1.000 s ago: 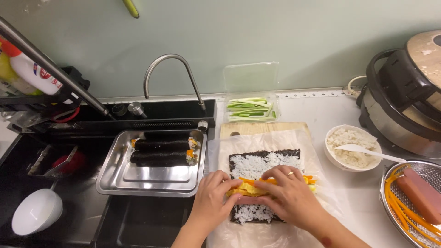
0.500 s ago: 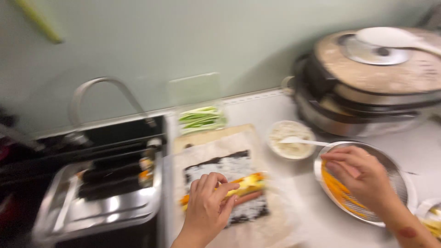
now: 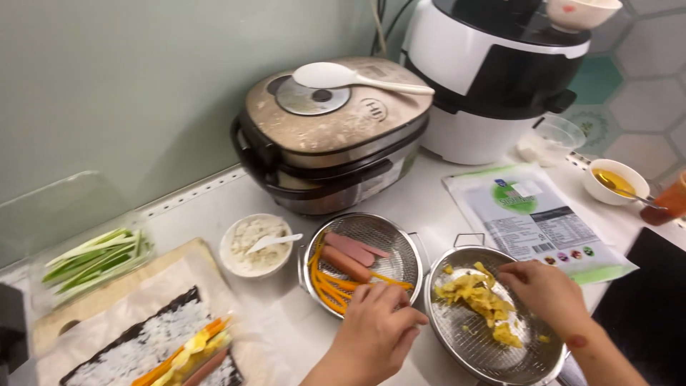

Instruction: Rolling a kimbap with rice, seaweed, ham, cucumber, and carrots on a kitchen counter.

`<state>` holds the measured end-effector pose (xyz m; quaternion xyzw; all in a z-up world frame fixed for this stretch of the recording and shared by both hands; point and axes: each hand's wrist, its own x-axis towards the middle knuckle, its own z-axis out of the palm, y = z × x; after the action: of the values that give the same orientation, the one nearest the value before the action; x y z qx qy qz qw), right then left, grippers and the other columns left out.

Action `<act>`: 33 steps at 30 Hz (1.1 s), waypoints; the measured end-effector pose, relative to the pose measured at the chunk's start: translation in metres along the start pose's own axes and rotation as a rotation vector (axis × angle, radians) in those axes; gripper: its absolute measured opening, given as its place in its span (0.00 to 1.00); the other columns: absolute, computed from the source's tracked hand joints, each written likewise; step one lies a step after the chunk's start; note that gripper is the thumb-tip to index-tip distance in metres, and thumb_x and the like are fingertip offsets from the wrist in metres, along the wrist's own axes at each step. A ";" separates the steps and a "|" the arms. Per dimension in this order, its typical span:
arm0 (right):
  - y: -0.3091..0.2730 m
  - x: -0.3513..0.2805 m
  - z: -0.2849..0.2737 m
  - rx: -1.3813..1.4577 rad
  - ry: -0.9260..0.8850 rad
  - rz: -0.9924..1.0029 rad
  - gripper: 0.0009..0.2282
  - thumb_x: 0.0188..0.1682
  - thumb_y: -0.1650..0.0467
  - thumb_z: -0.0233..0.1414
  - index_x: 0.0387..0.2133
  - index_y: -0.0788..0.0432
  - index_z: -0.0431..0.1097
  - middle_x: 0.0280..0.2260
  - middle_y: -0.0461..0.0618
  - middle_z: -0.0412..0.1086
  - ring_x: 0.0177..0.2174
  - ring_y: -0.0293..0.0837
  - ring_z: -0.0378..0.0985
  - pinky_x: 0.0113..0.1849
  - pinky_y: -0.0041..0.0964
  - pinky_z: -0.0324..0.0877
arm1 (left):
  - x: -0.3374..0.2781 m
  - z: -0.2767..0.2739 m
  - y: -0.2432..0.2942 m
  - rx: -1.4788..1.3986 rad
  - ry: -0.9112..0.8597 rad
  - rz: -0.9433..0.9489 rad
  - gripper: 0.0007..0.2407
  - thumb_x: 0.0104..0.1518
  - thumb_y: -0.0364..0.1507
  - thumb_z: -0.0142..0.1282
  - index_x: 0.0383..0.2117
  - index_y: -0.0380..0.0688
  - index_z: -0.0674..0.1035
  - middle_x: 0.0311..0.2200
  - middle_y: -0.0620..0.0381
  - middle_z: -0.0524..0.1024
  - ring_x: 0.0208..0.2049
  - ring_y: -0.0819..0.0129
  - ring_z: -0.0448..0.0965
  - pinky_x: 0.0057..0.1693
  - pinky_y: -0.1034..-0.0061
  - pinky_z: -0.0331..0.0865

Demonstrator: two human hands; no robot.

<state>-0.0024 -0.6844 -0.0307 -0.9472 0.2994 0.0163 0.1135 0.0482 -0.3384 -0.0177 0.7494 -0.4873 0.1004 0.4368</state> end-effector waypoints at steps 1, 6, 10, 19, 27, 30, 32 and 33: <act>-0.004 -0.001 0.003 0.005 0.000 0.007 0.14 0.46 0.57 0.57 0.43 0.41 0.82 0.37 0.45 0.82 0.37 0.44 0.85 0.41 0.40 0.76 | 0.005 0.009 0.000 -0.002 -0.008 0.004 0.03 0.54 0.27 0.63 0.32 0.49 0.83 0.36 0.56 0.73 0.44 0.58 0.73 0.50 0.63 0.61; -0.015 0.005 0.018 -0.154 0.041 -0.018 0.16 0.44 0.52 0.56 0.40 0.41 0.80 0.39 0.41 0.80 0.41 0.46 0.82 0.42 0.40 0.75 | 0.015 0.039 0.000 -0.032 -0.090 -0.019 0.05 0.52 0.27 0.62 0.34 0.50 0.84 0.37 0.58 0.73 0.45 0.60 0.73 0.51 0.63 0.61; 0.011 0.026 0.019 -0.044 -0.019 -0.076 0.12 0.43 0.56 0.57 0.34 0.43 0.84 0.40 0.42 0.77 0.38 0.44 0.83 0.41 0.40 0.76 | 0.011 0.036 0.002 -0.009 -0.060 -0.083 0.06 0.52 0.28 0.64 0.35 0.50 0.85 0.37 0.57 0.74 0.45 0.59 0.73 0.52 0.62 0.61; -0.130 0.003 0.075 1.095 -0.659 -0.416 0.12 0.47 0.71 0.57 0.40 0.68 0.72 0.31 0.57 0.79 0.35 0.44 0.81 0.38 0.38 0.74 | -0.043 -0.045 0.011 -0.326 0.294 -0.391 0.25 0.62 0.31 0.61 0.64 0.40 0.68 0.55 0.46 0.70 0.59 0.57 0.74 0.65 0.66 0.69; -0.343 -0.132 0.111 0.763 -0.948 -0.838 0.12 0.45 0.71 0.59 0.43 0.59 0.78 0.33 0.46 0.81 0.31 0.35 0.79 0.36 0.32 0.76 | -0.183 -0.138 -0.009 -0.455 0.579 -0.850 0.11 0.56 0.21 0.59 0.46 0.41 0.80 0.31 0.54 0.79 0.32 0.73 0.80 0.41 0.80 0.75; -0.387 -0.172 0.096 0.540 -0.615 -1.146 0.11 0.42 0.70 0.60 0.39 0.53 0.80 0.31 0.41 0.80 0.29 0.39 0.79 0.34 0.34 0.73 | -0.216 -0.168 -0.009 -0.078 0.618 -0.882 0.06 0.54 0.22 0.60 0.36 0.41 0.82 0.34 0.58 0.77 0.32 0.67 0.81 0.38 0.75 0.75; -0.397 -0.180 0.099 0.477 -0.368 -1.325 0.07 0.40 0.69 0.61 0.33 0.52 0.78 0.29 0.42 0.77 0.30 0.42 0.77 0.35 0.37 0.70 | -0.225 -0.176 -0.012 0.123 0.614 -0.791 0.05 0.53 0.21 0.60 0.34 0.41 0.83 0.33 0.56 0.77 0.35 0.63 0.79 0.40 0.72 0.74; -0.401 -0.185 0.101 0.411 -0.113 -1.482 0.04 0.39 0.68 0.62 0.26 0.51 0.77 0.27 0.42 0.75 0.31 0.45 0.76 0.35 0.41 0.68 | -0.231 -0.179 -0.013 0.320 0.594 -0.697 0.04 0.53 0.20 0.61 0.32 0.41 0.83 0.31 0.55 0.76 0.37 0.60 0.78 0.41 0.69 0.73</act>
<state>0.0783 -0.2382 -0.0288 -0.8579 -0.4223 -0.0715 0.2837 -0.0084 -0.0539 -0.0509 0.8647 -0.0398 0.2315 0.4441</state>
